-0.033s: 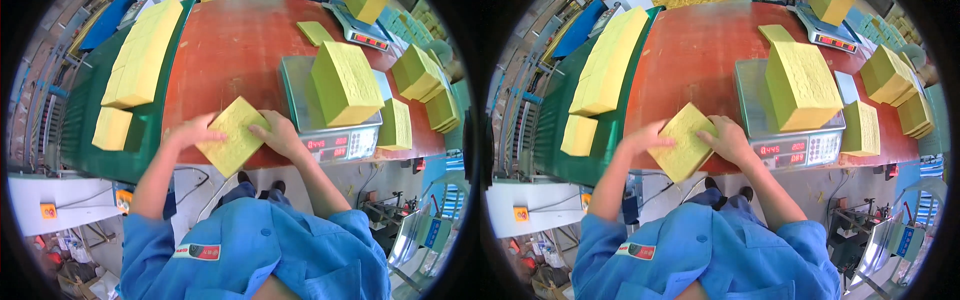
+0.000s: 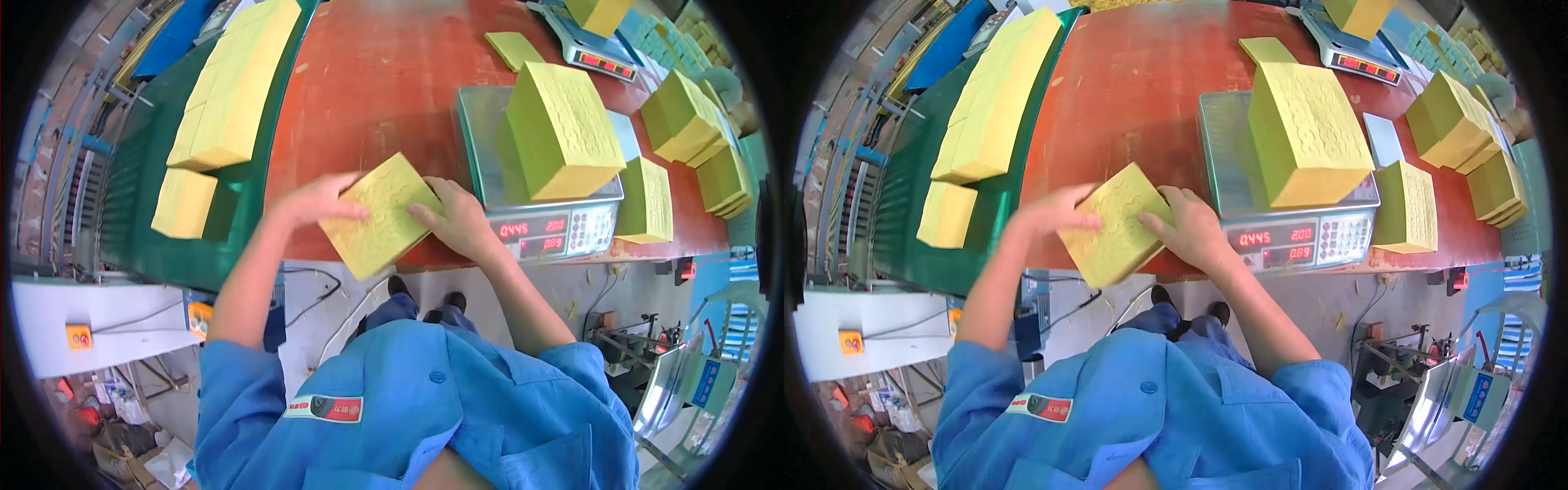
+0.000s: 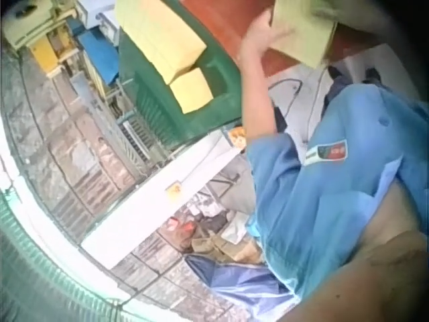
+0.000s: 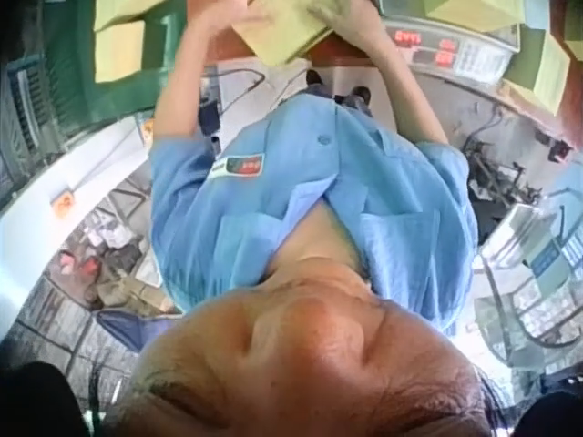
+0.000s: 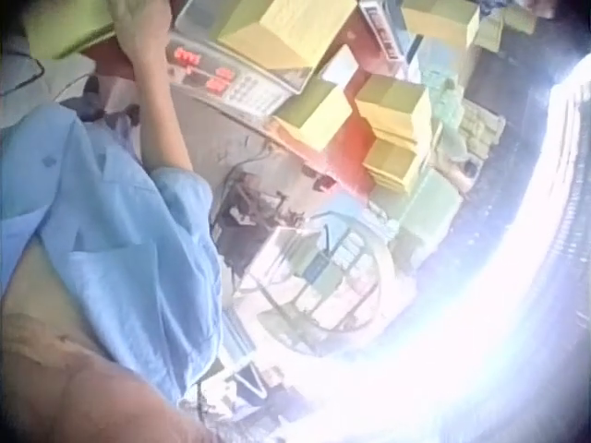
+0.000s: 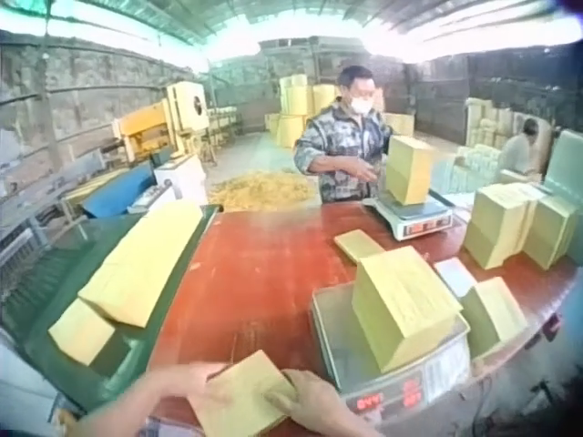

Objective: Sort and weigh stacks of yellow textured paper at a workstation.

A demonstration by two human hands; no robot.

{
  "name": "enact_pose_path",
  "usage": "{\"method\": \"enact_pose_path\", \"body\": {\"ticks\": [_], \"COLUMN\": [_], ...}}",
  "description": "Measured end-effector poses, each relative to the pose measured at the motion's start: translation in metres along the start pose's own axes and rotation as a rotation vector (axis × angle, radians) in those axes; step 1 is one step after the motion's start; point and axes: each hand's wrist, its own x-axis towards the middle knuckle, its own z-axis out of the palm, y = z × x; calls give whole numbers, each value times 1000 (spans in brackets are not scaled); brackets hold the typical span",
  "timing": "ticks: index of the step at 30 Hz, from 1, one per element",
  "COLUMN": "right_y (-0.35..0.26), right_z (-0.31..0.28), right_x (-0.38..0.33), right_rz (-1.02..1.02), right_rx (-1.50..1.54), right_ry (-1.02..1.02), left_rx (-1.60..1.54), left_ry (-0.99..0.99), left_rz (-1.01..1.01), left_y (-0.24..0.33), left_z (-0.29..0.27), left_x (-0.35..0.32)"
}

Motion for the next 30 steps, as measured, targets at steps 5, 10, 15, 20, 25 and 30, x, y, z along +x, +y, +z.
{"method": "enact_pose_path", "body": {"ticks": [5,10,15,20,25,30], "right_y": [-1,-17,-21,3,-3,-20], "right_z": [-16,-62,-50,-19,-4,12], "right_x": [-49,-33,54,65,-5,-39], "right_rz": [26,-283,-444,-343,-164,-92], "right_rx": [81,-21,-45,-295,-197,-146], "right_ry": [-54,175,31,-413,-338,-224], "left_rx": [749,-156,-1225,-1330,-1334,-1193], "left_ry": [391,1486,966,824,745,713], "left_rz": [130,323,-109,176,400,380], "left_y": [25,-44,-94,-85,-78,-88], "left_z": [27,142,240,238,227,201], "left_x": [-15,-76,-47,-21,-48,-71]}}
